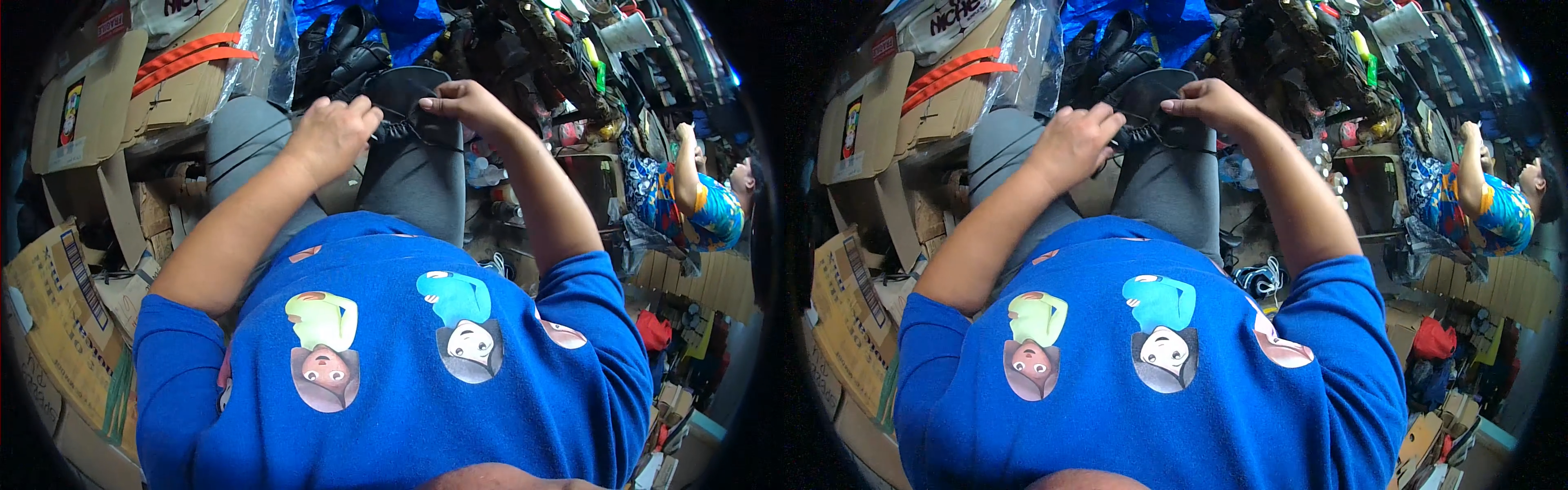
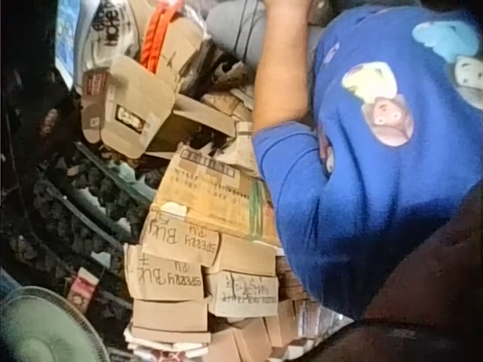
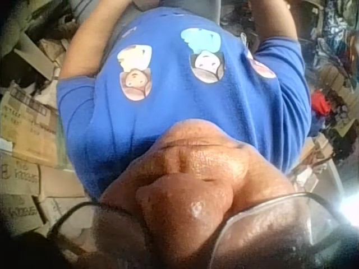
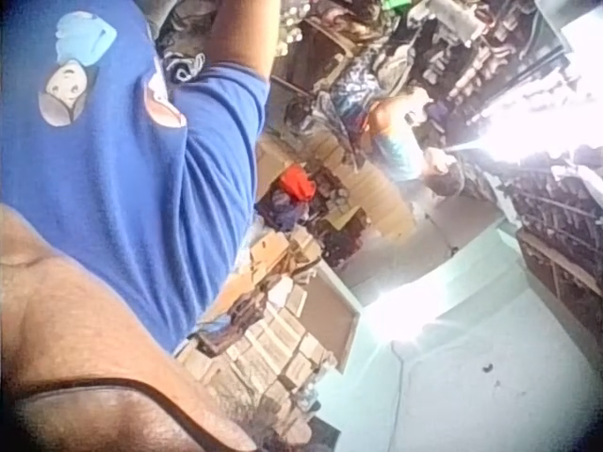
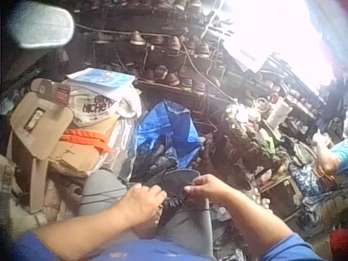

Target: Lacing a black leather boot while sitting.

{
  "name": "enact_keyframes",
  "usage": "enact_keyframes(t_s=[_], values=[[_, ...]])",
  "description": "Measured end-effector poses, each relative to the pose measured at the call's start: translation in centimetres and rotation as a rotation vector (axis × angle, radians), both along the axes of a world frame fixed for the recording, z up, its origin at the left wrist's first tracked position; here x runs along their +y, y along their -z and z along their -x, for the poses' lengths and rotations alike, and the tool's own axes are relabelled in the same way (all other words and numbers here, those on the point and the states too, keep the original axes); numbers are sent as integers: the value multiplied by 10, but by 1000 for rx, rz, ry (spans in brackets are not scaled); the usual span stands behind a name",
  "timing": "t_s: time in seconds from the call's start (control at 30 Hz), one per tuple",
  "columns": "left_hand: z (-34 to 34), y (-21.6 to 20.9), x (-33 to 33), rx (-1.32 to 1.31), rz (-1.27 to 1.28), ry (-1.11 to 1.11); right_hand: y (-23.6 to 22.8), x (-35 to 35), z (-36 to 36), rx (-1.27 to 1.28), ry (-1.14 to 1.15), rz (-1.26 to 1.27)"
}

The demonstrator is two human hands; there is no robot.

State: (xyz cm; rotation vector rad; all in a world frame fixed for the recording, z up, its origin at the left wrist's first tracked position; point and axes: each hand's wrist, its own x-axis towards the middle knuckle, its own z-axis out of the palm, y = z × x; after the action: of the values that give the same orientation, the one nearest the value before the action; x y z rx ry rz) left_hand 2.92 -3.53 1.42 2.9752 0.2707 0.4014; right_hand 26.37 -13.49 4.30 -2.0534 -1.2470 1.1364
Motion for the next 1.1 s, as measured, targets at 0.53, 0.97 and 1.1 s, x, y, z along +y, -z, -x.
enact_keyframes(t_s=[0.53, 0.97, 1.1], values=[[30, 6, -27, 79, 144, -33, 28, -11, 44, 95, 226, -169], [9, -4, -31, 8, 102, -80, 21, 20, 27, -184, 6, -95], [12, 3, -27, 33, 100, -82, 30, 27, 34, -123, -19, -85]])
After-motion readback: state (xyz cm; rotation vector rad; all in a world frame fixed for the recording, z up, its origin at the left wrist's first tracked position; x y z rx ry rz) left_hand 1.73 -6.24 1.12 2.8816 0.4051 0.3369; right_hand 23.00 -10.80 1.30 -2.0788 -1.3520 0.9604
